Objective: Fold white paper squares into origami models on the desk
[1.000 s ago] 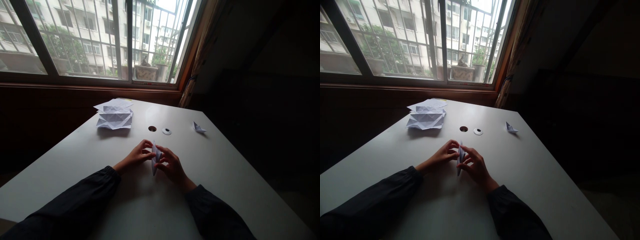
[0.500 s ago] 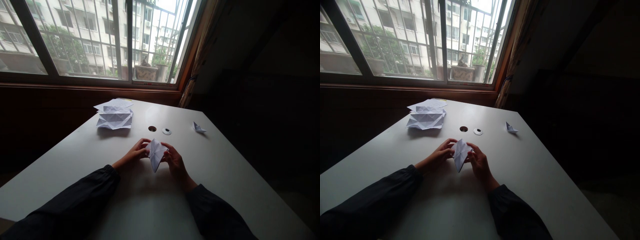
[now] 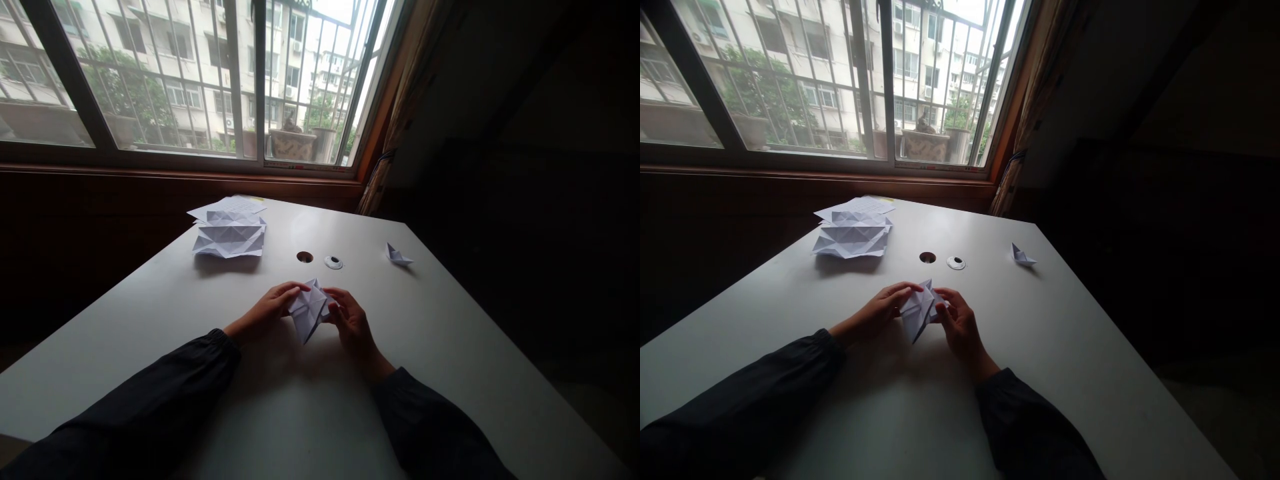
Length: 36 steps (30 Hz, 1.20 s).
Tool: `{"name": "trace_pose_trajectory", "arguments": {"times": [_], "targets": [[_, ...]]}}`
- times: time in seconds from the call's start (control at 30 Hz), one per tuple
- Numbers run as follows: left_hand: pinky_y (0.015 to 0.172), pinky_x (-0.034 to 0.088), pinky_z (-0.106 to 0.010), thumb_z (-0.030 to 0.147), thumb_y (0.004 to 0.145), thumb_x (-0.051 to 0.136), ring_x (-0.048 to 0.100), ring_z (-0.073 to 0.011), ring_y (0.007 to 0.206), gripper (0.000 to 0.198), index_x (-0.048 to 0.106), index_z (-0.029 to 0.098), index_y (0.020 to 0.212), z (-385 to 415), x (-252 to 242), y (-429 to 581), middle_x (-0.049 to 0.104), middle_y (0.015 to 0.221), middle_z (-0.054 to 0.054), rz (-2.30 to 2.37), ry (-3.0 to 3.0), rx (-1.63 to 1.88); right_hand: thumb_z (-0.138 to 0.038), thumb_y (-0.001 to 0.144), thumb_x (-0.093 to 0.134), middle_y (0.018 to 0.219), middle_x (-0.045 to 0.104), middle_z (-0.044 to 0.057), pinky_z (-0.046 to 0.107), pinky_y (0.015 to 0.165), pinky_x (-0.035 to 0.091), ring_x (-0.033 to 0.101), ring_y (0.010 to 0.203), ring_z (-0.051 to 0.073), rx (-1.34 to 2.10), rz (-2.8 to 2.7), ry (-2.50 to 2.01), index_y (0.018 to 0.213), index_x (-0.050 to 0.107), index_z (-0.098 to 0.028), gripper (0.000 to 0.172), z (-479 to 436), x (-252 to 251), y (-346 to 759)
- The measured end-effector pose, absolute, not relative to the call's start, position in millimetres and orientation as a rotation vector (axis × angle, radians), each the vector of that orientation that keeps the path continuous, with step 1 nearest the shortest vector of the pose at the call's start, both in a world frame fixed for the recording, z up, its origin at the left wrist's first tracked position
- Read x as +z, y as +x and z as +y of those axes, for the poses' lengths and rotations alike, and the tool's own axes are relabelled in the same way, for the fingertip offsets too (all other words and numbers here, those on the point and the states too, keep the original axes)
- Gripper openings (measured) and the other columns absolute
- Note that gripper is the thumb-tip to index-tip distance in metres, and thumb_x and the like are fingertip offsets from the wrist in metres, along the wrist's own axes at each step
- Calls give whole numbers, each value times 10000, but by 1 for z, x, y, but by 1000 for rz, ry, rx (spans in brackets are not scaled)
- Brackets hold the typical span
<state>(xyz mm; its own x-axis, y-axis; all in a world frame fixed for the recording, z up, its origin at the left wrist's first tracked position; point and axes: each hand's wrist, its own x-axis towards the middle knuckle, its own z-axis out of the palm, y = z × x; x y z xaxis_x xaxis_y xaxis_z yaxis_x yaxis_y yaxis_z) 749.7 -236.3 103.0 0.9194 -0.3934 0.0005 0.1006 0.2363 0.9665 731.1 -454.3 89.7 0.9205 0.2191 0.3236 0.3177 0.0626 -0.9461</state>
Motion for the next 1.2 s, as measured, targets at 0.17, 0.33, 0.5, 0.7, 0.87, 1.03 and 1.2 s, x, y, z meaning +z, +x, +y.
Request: {"name": "trace_pose_trajectory", "arguments": {"times": [0.17,0.33,0.5,0.7,0.87,1.03,1.2], "targets": [[715,454,-234,256,692,874,619,-168,897,552,668,212,1202,-235,99,750,647,1168,-72,-265,1171,-329,-437,914,673,1023,727,82,349,671,628,716,799,209,-145,-357,-1574,1167,635,-196,352,-455,87,731],[712,470,-213,191,728,857,627,-148,917,528,647,266,1207,-237,107,740,628,1194,-57,-267,1004,-459,-375,907,679,997,747,93,394,753,612,729,856,249,-169,-424,-1725,1170,663,-187,324,-454,85,734],[714,487,-220,201,701,889,627,-143,895,551,657,243,1199,-239,109,739,613,1168,-64,-247,1012,-468,-280,824,769,1225,702,146,484,967,553,680,1120,327,-206,-734,-1864,1267,639,-185,472,-453,88,729],[722,495,-229,228,688,907,637,-155,900,619,638,232,1246,-236,107,743,640,1099,-63,-253,1076,-472,-314,710,890,1524,494,152,540,1047,514,582,1311,342,-1,-797,-1761,1622,-17,-358,1287,-455,87,726],[702,498,-221,211,709,894,655,-161,892,645,612,235,1289,-236,109,742,668,1067,-68,-241,1090,-515,-398,595,966,1546,448,192,572,1084,457,522,1367,379,74,-788,-1626,1621,19,-357,1397,-455,80,731],[727,514,-207,197,720,879,666,-148,893,603,652,220,1279,-234,111,742,678,1138,-82,-194,1017,-511,-453,593,958,1523,457,201,526,1047,496,535,1344,379,15,-747,-1598,1594,154,-329,1290,-458,73,735],[757,544,-203,235,806,802,675,-140,891,542,648,231,1326,-230,116,740,681,1173,-86,-159,932,-485,-417,691,906,1424,561,155,441,955,561,630,1212,323,-166,-662,-1751,1419,460,-271,866,-460,74,736]]}}
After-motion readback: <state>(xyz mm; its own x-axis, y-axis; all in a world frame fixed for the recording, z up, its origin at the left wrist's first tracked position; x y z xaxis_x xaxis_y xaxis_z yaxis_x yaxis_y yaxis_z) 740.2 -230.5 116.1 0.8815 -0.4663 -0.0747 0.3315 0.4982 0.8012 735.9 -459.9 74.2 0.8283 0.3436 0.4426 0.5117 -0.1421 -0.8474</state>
